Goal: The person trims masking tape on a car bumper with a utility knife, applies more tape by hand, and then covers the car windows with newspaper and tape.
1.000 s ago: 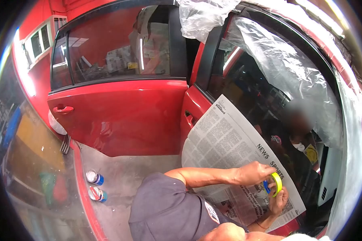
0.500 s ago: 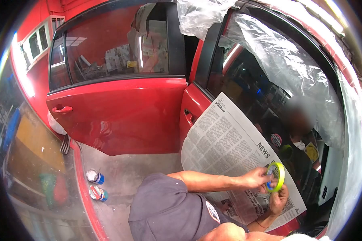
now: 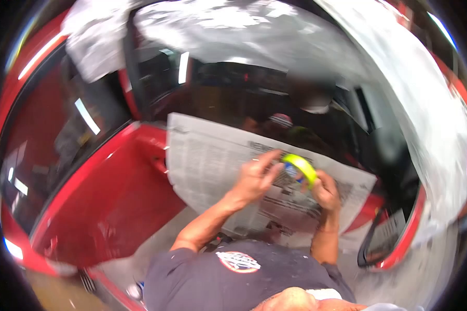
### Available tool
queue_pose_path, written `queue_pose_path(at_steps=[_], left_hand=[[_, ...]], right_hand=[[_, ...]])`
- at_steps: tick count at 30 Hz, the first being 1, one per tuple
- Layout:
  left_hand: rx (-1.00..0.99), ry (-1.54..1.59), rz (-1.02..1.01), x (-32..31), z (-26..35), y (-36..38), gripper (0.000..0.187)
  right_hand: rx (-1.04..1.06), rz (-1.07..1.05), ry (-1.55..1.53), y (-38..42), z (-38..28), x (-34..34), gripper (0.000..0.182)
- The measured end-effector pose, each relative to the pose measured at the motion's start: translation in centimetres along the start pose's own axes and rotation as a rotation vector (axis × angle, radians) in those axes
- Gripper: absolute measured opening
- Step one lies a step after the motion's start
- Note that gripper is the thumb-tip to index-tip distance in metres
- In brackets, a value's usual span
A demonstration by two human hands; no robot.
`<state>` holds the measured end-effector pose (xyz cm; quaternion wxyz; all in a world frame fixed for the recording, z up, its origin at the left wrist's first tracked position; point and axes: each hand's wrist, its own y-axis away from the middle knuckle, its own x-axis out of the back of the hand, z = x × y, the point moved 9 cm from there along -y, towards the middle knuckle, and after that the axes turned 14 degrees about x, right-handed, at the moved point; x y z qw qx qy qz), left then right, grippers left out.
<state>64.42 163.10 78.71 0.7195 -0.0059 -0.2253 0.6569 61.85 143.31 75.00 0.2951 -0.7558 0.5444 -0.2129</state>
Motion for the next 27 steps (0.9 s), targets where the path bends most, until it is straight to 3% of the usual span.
queue_pose_path(at_steps=[2, 4, 5, 7, 9, 12, 14, 15, 17, 19, 22, 26, 27], left_hand=[[-0.057, -0.063, -0.028, -0.1, 1.2, 0.1, 0.038], [-0.235, -0.211, 0.114, 0.6, 2.9, 0.6, 0.039], [-0.237, -0.212, 0.084, 0.3, 3.2, 0.5, 0.039], [-0.457, -0.351, 0.144, -0.2, 5.4, 1.5, 0.038], [-0.48, -0.354, 0.148, -0.7, 5.4, 1.8, 0.038], [-0.322, -0.308, 0.144, -0.8, 3.2, 1.1, 0.028], [0.254, 0.111, -0.076, -2.0, -1.8, -0.3, 0.025], [0.252, 0.108, -0.075, -2.4, -1.9, -0.5, 0.025], [0.47, 0.566, -0.251, -5.0, -3.5, -0.3, 0.028], [0.51, 0.549, -0.282, -5.3, -2.9, 0.2, 0.033], [0.762, 0.589, -0.507, -7.1, -3.5, 2.0, 0.04], [0.821, 0.617, -0.593, -7.4, -3.1, 2.8, 0.05], [0.768, 0.48, -0.598, -6.9, -3.4, 2.7, 0.048]], right_hand=[[-0.039, -0.069, -0.046, -0.3, -0.5, -0.5, 0.04], [-0.052, -0.049, -0.075, -0.9, -1.0, -0.7, 0.042], [-0.012, -0.078, -0.099, -1.0, -1.1, -0.9, 0.04], [0.036, -0.099, -0.119, -1.2, -1.3, -0.9, 0.039], [0.053, -0.125, -0.091, -1.3, -1.9, -1.3, 0.035], [0.007, -0.109, -0.131, -1.2, -1.7, -1.7, 0.036], [0.002, -0.115, -0.169, -1.2, -1.6, -1.8, 0.04], [-0.036, -0.112, -0.194, -1.1, -1.3, -1.9, 0.036], [-0.08, -0.107, -0.219, -0.8, -0.9, -2.1, 0.033], [0.019, -0.064, -0.184, -1.1, -1.2, -1.7, 0.027], [0.004, -0.099, -0.129, -1.0, -1.4, -1.7, 0.027], [0.05, -0.142, -0.062, -1.1, -1.5, -1.9, 0.029], [0.054, -0.082, -0.131, -1.0, -1.6, -1.7, 0.029]])
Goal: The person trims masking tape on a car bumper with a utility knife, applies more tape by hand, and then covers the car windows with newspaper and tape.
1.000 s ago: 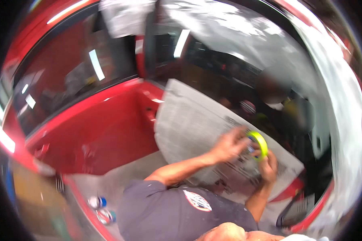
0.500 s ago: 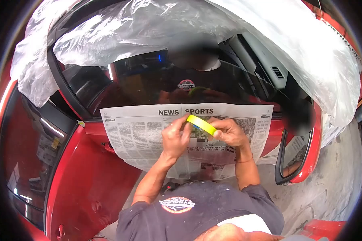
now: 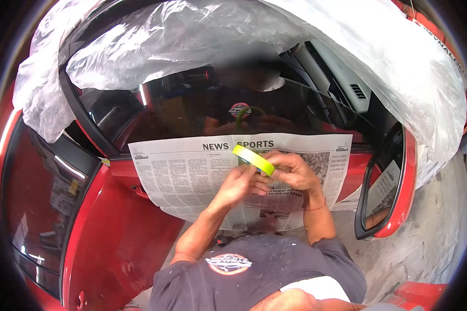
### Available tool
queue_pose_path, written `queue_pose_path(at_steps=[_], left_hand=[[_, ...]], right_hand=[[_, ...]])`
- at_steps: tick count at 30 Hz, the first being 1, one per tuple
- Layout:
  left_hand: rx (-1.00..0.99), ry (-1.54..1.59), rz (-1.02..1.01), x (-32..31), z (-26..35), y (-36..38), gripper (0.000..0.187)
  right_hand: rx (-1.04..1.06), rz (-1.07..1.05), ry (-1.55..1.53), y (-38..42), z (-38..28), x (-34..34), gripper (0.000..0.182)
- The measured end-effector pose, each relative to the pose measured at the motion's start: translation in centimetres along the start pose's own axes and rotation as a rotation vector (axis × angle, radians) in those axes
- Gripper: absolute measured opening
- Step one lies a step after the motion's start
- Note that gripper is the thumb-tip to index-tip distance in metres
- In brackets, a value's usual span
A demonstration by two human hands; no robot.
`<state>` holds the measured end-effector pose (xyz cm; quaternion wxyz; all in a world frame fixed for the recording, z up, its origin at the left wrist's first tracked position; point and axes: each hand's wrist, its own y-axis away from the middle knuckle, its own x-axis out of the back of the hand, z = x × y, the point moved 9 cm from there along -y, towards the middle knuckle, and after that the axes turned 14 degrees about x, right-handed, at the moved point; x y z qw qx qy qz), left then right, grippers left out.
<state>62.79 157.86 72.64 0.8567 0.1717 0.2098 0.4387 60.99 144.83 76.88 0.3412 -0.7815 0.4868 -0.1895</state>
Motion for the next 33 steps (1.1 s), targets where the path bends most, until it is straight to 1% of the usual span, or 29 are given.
queue_pose_path(at_steps=[1, 2, 4, 5, 6, 8, 9, 10, 12, 13, 14, 16, 17, 18, 19, 20, 21, 22, 24, 25, 26, 27, 28, 30, 31, 32, 33], left_hand=[[-0.019, -0.138, 0.04, 0.4, 0.1, 0.1, 0.046], [-0.016, -0.146, 0.035, 0.4, -0.1, 0.4, 0.046], [-0.491, -0.659, 0.641, 2.2, 3.9, 4.2, 0.039], [-0.652, -0.58, 0.795, 3.2, 4.2, 5.5, 0.044], [-0.651, -0.584, 0.789, 3.1, 4.7, 5.7, 0.044], [-1.102, -0.974, 0.792, -0.9, 7.2, 8.6, 0.046], [-1.072, -1.122, 0.801, -1.3, 6.9, 8.1, 0.046], [-1.072, -1.121, 0.808, -1.1, 6.7, 7.9, 0.046], [-1.042, -1.028, 0.862, 0.0, 6.8, 7.1, 0.043], [-1.011, -0.887, 0.839, 0.9, 6.8, 6.5, 0.034], [-1.014, -0.888, 0.839, 0.8, 6.6, 6.1, 0.034], [-0.73, -0.491, 0.676, 2.8, 5.7, 3.6, 0.026], [-0.578, -0.256, 0.47, 3.4, 4.1, 1.4, 0.028], [-0.581, -0.256, 0.47, 3.0, 4.1, 1.5, 0.028], [-0.457, -0.085, 0.386, 2.6, 3.0, 0.7, 0.029], [-0.331, 0.084, 0.301, 2.1, 1.7, 0.0, 0.031], [-0.284, 0.097, 0.319, 1.9, 1.1, -0.2, 0.033], [-0.285, 0.099, 0.322, 1.7, 1.0, -0.1, 0.033], [-0.309, 0.218, 0.241, 1.0, 1.1, 0.2, 0.037], [-0.31, 0.22, 0.245, 1.1, 1.2, 0.3, 0.037], [-0.298, 0.17, 0.261, 1.2, 1.2, 0.4, 0.041], [-0.285, 0.12, 0.278, 1.3, 1.2, 0.4, 0.045], [-0.287, 0.123, 0.284, 1.5, 1.1, 0.4, 0.045], [-0.339, 0.036, 0.292, 1.6, 1.4, 0.3, 0.052], [-0.34, 0.037, 0.294, 2.3, 1.5, 0.1, 0.052], [-0.282, -0.138, 0.312, 2.9, 1.4, -0.2, 0.053], [-0.222, -0.313, 0.33, 2.8, 1.6, -0.2, 0.055]], right_hand=[[0.012, 0.064, -0.066, 0.1, -0.1, 0.4, 0.03], [0.016, 0.072, -0.062, 0.2, -0.3, 0.5, 0.03], [-0.014, 0.062, -0.04, 0.6, -0.3, 0.8, 0.031], [-0.013, 0.072, -0.038, 0.6, -0.3, 0.9, 0.031], [-0.013, 0.047, -0.032, 0.6, -0.3, 0.7, 0.032], [-0.012, 0.021, -0.026, 0.5, -0.3, 0.5, 0.033], [-0.041, -0.014, -0.027, 0.6, 0.0, 0.3, 0.033], [-0.07, -0.051, -0.03, 0.7, 0.3, 0.1, 0.032], [-0.07, -0.04, -0.059, 0.4, 0.1, -0.1, 0.03], [-0.075, -0.022, -0.088, 0.4, 0.1, -0.1, 0.028], [-0.073, -0.022, -0.086, 0.3, 0.0, -0.3, 0.028], [-0.113, 0.033, -0.083, 0.1, 0.3, -0.3, 0.022], [-0.112, 0.033, -0.081, 0.0, 0.3, -0.4, 0.022], [-0.06, 0.029, -0.049, -0.3, -0.1, -0.3, 0.02], [-0.009, 0.024, -0.018, -0.5, -0.4, -0.3, 0.018], [-0.008, 0.021, -0.018, -0.6, -0.3, -0.2, 0.018], [0.007, -0.006, 0.045, -0.6, -0.4, -0.1, 0.019], [0.021, -0.034, 0.107, -0.7, -0.5, 0.0, 0.021], [0.059, -0.08, 0.153, -1.0, -1.5, -0.2, 0.022], [0.098, -0.123, 0.198, -1.2, -2.0, -0.5, 0.024], [0.098, -0.126, 0.193, -1.3, -1.9, -0.7, 0.024], [0.142, -0.133, 0.225, -1.4, -2.1, -0.9, 0.025], [0.187, -0.141, 0.257, -1.5, -2.4, -1.0, 0.027], [0.177, -0.123, 0.242, -1.4, -1.7, -0.8, 0.027], [0.167, -0.102, 0.23, -1.3, -1.5, -0.5, 0.028], [0.167, -0.103, 0.23, -0.9, -1.6, -0.6, 0.028], [0.051, -0.053, 0.1, -0.4, -0.9, -0.5, 0.03]])
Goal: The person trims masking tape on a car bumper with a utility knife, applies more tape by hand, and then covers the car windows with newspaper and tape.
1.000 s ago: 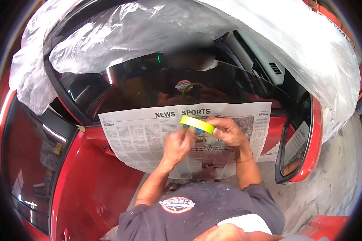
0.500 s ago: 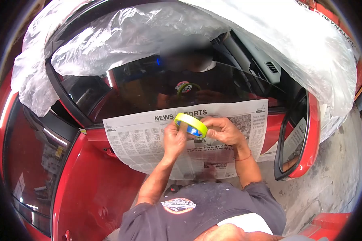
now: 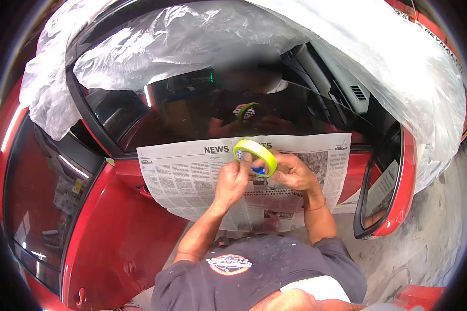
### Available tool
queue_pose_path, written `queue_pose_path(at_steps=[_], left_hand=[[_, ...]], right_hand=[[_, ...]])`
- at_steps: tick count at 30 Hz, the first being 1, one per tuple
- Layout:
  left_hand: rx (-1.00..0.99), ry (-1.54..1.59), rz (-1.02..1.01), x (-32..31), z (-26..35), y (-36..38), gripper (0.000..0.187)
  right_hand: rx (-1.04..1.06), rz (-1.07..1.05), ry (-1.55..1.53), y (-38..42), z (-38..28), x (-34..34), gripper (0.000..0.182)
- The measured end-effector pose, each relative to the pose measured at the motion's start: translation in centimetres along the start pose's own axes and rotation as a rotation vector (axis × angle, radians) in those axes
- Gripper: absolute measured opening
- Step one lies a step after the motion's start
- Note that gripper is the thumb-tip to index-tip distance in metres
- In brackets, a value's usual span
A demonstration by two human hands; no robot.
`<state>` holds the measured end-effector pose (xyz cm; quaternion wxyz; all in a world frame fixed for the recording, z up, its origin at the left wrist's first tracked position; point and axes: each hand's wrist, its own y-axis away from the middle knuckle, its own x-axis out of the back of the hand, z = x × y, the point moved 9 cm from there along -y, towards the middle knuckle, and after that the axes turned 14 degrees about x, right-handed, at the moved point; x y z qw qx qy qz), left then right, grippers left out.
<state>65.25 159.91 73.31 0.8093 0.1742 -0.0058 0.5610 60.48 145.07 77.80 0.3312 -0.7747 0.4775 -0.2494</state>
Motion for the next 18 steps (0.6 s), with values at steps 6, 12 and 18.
queue_pose_path(at_steps=[6, 12, 18], left_hand=[[-0.727, -0.488, 0.559, 1.8, 8.2, 6.6, 0.055], [-0.826, -0.625, 0.576, 0.1, 6.5, 5.7, 0.048], [-0.543, -0.218, 0.394, 1.4, 4.2, 3.4, 0.033]], right_hand=[[-0.135, 0.068, -0.144, 0.8, 0.7, 0.3, 0.043], [-0.088, 0.01, -0.137, 0.4, 0.5, -0.2, 0.034], [-0.006, -0.015, -0.068, 0.1, 0.2, -0.1, 0.029]])
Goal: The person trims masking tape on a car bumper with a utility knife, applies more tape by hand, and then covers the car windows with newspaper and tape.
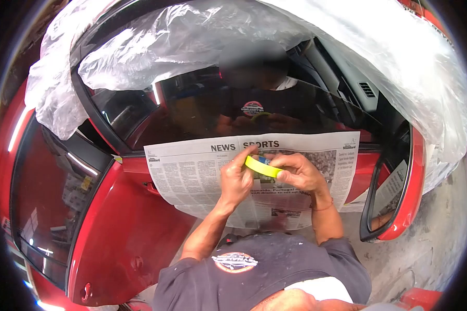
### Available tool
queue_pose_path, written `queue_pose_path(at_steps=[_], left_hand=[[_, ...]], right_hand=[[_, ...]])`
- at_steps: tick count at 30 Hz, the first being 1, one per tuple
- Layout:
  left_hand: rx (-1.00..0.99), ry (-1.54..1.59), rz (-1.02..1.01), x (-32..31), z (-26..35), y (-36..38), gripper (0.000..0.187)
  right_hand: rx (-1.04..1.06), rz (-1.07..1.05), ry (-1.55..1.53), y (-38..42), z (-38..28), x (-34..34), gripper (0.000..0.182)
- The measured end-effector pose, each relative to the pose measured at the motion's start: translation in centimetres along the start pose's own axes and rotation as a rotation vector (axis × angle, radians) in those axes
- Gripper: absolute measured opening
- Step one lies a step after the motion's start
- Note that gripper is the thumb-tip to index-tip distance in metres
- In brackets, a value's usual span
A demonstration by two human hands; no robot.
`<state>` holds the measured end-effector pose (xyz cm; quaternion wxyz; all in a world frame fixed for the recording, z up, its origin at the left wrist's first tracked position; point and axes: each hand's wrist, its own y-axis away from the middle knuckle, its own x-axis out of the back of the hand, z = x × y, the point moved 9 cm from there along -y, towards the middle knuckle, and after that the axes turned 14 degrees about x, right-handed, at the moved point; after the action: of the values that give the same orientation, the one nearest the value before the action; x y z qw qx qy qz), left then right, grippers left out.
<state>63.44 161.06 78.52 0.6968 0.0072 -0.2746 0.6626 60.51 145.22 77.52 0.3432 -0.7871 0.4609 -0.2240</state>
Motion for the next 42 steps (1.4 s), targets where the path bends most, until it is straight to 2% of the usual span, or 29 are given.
queue_pose_path(at_steps=[3, 5, 7, 9, 11, 13, 14, 15, 17, 21, 23, 24, 26, 27, 29, 30, 31, 32, 33, 36, 38, 42], left_hand=[[-0.02, -0.042, -0.113, 0.1, 0.5, 0.7, 0.038], [-0.055, 0.1, -0.227, 0.8, 1.6, 1.2, 0.057], [-0.13, 0.062, -0.234, 1.5, 4.1, 1.8, 0.06], [-0.3, -0.209, -0.2, 1.6, 6.9, 2.9, 0.062], [-0.288, -0.232, -0.168, 1.4, 7.0, 3.0, 0.06], [-0.174, -0.249, -0.115, 1.2, 5.4, 2.5, 0.05], [-0.2, -0.235, -0.013, 1.4, 5.6, 2.4, 0.039], [-0.199, -0.236, -0.013, 1.4, 5.6, 2.3, 0.039], [-0.2, -0.215, -0.083, 1.3, 5.7, 2.3, 0.03], [-0.151, -0.196, -0.201, 1.5, 5.4, 2.1, 0.025], [-0.012, -0.103, -0.34, 1.0, 4.4, 2.0, 0.019], [-0.014, -0.104, -0.338, 1.2, 4.1, 1.9, 0.019], [-0.246, -0.246, -0.307, 1.1, 5.0, 2.5, 0.031], [-0.247, -0.246, -0.305, 1.2, 5.5, 2.8, 0.031], [0.031, -0.03, -0.372, 1.3, 4.8, 2.8, 0.045], [0.03, -0.028, -0.372, 1.5, 4.8, 2.6, 0.045], [-0.105, -0.206, -0.456, 0.8, 5.5, 3.0, 0.046], [-0.238, -0.383, -0.535, -0.1, 5.8, 3.7, 0.048], [-0.233, -0.379, -0.53, -0.2, 5.6, 3.7, 0.048], [-0.253, -0.309, -0.485, 0.1, 5.5, 3.2, 0.04], [-0.282, -0.379, -0.471, 0.1, 5.7, 3.1, 0.036], [-0.269, -0.408, -0.532, -0.2, 4.7, 3.0, 0.037]], right_hand=[[0.021, 0.001, 0.04, 0.4, 0.4, 0.6, 0.026], [0.031, 0.035, 0.029, 0.3, 0.2, 0.6, 0.026], [0.042, 0.066, 0.013, 0.1, -0.1, 0.6, 0.026], [0.035, 0.041, 0.05, -0.1, -0.3, 0.4, 0.021], [0.021, 0.02, 0.08, -0.3, -0.4, 0.2, 0.02], [0.004, 0.001, 0.11, -0.4, -0.6, 0.1, 0.019], [0.016, -0.022, 0.144, -0.6, -0.9, -0.1, 0.018], [0.029, -0.045, 0.18, -0.8, -1.1, -0.2, 0.018], [0.027, -0.033, 0.17, -0.6, -0.9, -0.1, 0.017], [0.083, -0.047, 0.152, -0.6, -1.0, 0.0, 0.018], [0.042, -0.026, 0.103, 0.0, -0.3, 0.2, 0.019], [-0.001, -0.004, 0.055, 0.2, 0.0, 0.4, 0.02], [-0.063, 0.007, 0.044, 0.4, 0.0, 0.5, 0.023], [-0.127, 0.018, 0.032, 0.6, 0.3, 0.6, 0.027], [-0.11, 0.041, 0.016, 0.6, 0.5, 0.5, 0.031], [-0.095, 0.064, 0.0, 0.5, 0.5, 0.7, 0.035], [-0.096, 0.063, 0.002, 0.3, 0.3, 0.6, 0.035], [-0.109, 0.04, 0.033, 0.2, 0.2, 0.5, 0.043], [-0.124, 0.016, 0.063, 0.1, 0.1, 0.4, 0.051], [-0.143, 0.019, 0.049, 0.2, 0.4, 0.4, 0.05], [-0.146, 0.033, 0.041, 0.2, 0.4, 0.5, 0.05], [-0.181, 0.115, -0.016, 0.6, 0.9, 0.8, 0.05]])
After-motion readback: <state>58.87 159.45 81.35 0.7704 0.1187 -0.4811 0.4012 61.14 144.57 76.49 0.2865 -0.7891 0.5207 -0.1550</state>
